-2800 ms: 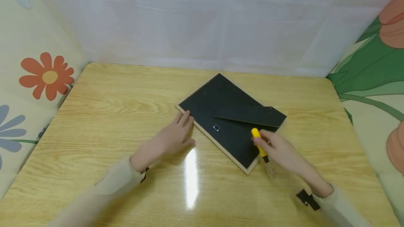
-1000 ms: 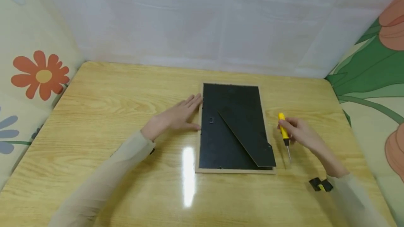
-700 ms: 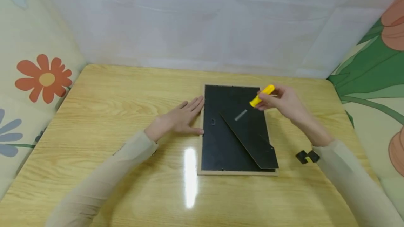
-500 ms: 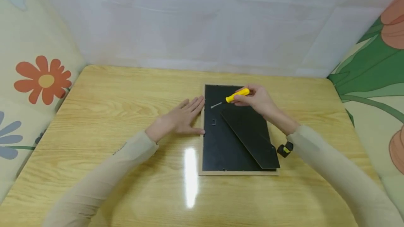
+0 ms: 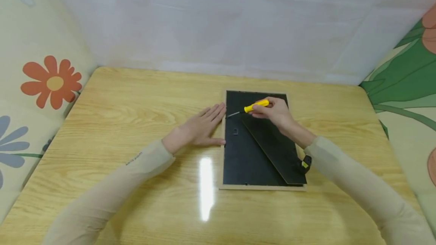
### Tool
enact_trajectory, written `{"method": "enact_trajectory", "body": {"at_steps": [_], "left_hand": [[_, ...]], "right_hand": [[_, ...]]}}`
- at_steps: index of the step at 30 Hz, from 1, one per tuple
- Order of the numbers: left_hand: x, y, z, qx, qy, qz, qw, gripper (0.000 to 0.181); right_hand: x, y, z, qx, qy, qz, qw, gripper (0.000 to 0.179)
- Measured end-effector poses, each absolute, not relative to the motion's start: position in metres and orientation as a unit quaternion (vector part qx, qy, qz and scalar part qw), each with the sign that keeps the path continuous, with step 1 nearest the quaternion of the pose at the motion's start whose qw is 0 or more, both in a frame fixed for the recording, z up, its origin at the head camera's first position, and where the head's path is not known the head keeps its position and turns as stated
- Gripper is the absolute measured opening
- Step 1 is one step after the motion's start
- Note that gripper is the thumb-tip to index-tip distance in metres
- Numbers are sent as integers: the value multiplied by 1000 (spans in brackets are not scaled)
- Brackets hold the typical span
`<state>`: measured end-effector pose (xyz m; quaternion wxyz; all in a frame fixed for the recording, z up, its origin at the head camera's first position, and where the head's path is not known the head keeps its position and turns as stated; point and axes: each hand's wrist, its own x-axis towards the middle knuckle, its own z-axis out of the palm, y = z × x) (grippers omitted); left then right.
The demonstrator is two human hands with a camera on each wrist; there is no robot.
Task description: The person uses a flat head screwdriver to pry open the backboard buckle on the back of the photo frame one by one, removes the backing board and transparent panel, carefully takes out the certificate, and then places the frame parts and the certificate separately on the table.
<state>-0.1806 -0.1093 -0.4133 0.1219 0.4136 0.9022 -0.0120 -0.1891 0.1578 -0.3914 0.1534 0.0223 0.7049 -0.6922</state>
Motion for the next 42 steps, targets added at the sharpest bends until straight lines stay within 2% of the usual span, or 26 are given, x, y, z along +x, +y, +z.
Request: {"method": "enact_trajectory", "body": {"at_steps": [5,16,19,25,34,42], "left_hand": [[-180,-108,-411,415,901,-9,124,101],[-180,-108,-412,409,902,-11,138,101],[-179,-109,-410,406,903,-11,143,102],[-180,-107,-408,400,903,-15,155,103],[-183,-103,-404,393,903,-36,169,105],[-180,-104,-403,389,906,-23,167,105]], "right_hand": [[-188,158,-393,40,688,-706,164,30],[-182,160,-410,119,602,-763,203,43],[-183,159,-411,100,626,-749,191,39],[-179,146,-395,23,730,-671,131,28],[-182,130,-374,-77,826,-551,88,21],[-190,122,-366,-136,844,-511,86,19]]}}
